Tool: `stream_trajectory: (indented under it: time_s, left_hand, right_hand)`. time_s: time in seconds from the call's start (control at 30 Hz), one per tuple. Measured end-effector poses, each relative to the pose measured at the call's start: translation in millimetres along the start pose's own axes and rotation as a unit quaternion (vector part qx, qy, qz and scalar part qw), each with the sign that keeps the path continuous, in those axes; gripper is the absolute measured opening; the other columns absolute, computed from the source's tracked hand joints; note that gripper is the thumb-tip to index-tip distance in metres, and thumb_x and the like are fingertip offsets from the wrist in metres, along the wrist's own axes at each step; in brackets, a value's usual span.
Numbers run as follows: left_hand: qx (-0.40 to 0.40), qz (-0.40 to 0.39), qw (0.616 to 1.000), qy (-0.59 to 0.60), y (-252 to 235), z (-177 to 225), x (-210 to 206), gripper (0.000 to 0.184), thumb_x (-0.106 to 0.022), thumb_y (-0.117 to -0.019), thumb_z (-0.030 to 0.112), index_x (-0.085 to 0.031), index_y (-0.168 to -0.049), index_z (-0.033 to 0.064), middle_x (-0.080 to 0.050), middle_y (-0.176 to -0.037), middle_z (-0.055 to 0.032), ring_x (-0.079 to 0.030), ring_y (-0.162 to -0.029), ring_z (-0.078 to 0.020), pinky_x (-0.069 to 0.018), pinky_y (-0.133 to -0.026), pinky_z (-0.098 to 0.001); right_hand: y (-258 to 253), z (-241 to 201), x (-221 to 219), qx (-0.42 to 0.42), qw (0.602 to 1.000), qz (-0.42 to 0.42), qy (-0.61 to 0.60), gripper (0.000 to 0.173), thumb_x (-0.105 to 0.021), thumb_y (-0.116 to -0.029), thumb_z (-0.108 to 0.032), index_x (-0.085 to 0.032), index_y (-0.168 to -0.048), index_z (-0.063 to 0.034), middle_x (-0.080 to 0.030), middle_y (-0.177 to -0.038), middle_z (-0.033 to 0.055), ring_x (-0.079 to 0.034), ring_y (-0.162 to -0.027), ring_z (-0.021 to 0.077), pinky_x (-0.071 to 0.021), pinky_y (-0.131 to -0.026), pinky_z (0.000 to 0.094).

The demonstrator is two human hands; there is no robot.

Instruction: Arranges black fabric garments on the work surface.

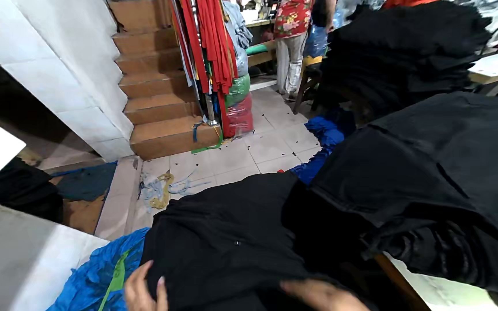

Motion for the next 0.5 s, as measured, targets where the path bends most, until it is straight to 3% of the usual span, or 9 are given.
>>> stream_trajectory:
  time_s: [0.07, 0.1, 0.17, 0.23, 0.33, 0.5]
  left_hand:
    - [-0.071, -0.063, 0.996, -0.002, -20.2, 42.2, -8.6, 0.039, -0.056, -0.0991, 0.022, -0.066, -0.125, -0.0047, -0.062, -0.130, -0.0302, -0.058, -0.123, -0.0496, -0.0461, -0.102, -0.0624]
    - [-0.078, -0.099, 0.992, -0.009, -23.7, 61.1, -20.1, 0.045, -0.055, -0.1007, 0.032, -0.066, -0.130, 0.0005, -0.059, -0.138, -0.0278, -0.055, -0.128, -0.0492, -0.0443, -0.104, -0.0653]
    - [-0.079, -0.128, 0.988, -0.045, -24.7, 85.5, -55.1, 0.067, -0.049, -0.0987, 0.056, -0.057, -0.146, 0.0087, -0.044, -0.154, -0.0280, -0.041, -0.141, -0.0538, -0.0331, -0.108, -0.0754]
    - [-0.075, -0.109, 0.988, -0.084, -27.5, 90.4, -94.1, 0.080, -0.042, -0.0965, 0.068, -0.049, -0.153, 0.0122, -0.035, -0.160, -0.0285, -0.033, -0.144, -0.0574, -0.0247, -0.108, -0.0811]
    - [-0.072, -0.097, 0.986, -0.117, -37.5, 90.0, -123.9, 0.079, -0.036, -0.0974, 0.071, -0.047, -0.155, 0.0188, -0.032, -0.161, -0.0295, -0.029, -0.145, -0.0586, -0.0207, -0.108, -0.0829]
    - [-0.064, -0.157, 0.979, -0.113, -57.6, 82.3, -123.5, 0.074, -0.040, -0.0940, 0.076, -0.040, -0.158, 0.0381, -0.021, -0.166, -0.0279, -0.017, -0.149, -0.0585, -0.0157, -0.107, -0.0846]
  right_hand:
    - [-41.6, 17.0, 0.9, -0.045, 0.996, 0.067, 0.047, 0.042, -0.058, -0.1039, -0.033, -0.065, -0.133, -0.0034, -0.069, -0.129, 0.0171, -0.066, -0.121, 0.0324, -0.0505, -0.106, 0.0486]
    - [-60.8, 32.4, -6.6, -0.055, 0.991, 0.104, 0.069, 0.040, -0.062, -0.1012, -0.030, -0.066, -0.132, -0.0036, -0.070, -0.125, 0.0167, -0.067, -0.118, 0.0326, -0.0532, -0.103, 0.0488]
    - [-90.6, 54.6, -23.4, -0.082, 0.982, 0.137, 0.100, 0.044, -0.069, -0.0968, -0.026, -0.064, -0.134, -0.0026, -0.070, -0.121, 0.0179, -0.068, -0.114, 0.0346, -0.0545, -0.100, 0.0489]
    - [-105.6, 64.2, -37.7, -0.105, 0.974, 0.158, 0.121, 0.042, -0.071, -0.0949, -0.023, -0.066, -0.131, -0.0019, -0.069, -0.117, 0.0195, -0.066, -0.111, 0.0366, -0.0541, -0.099, 0.0482]
    - [-105.2, 76.1, -59.4, -0.097, 0.949, 0.253, 0.163, 0.030, -0.076, -0.0895, -0.017, -0.073, -0.116, -0.0041, -0.069, -0.105, 0.0182, -0.067, -0.102, 0.0379, -0.0579, -0.088, 0.0497]
    - [-98.1, 74.3, -77.4, -0.030, 0.928, 0.311, 0.203, 0.016, -0.074, -0.0806, -0.005, -0.074, -0.096, -0.0075, -0.068, -0.102, 0.0187, -0.067, -0.098, 0.0397, -0.0580, -0.080, 0.0528]
Point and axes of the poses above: each hand's wrist, its own y-axis away from the middle knuckle, its own x-axis out of the back of the hand, z = x × y, the point moved 2 cm from there along -y, towards the middle knuckle
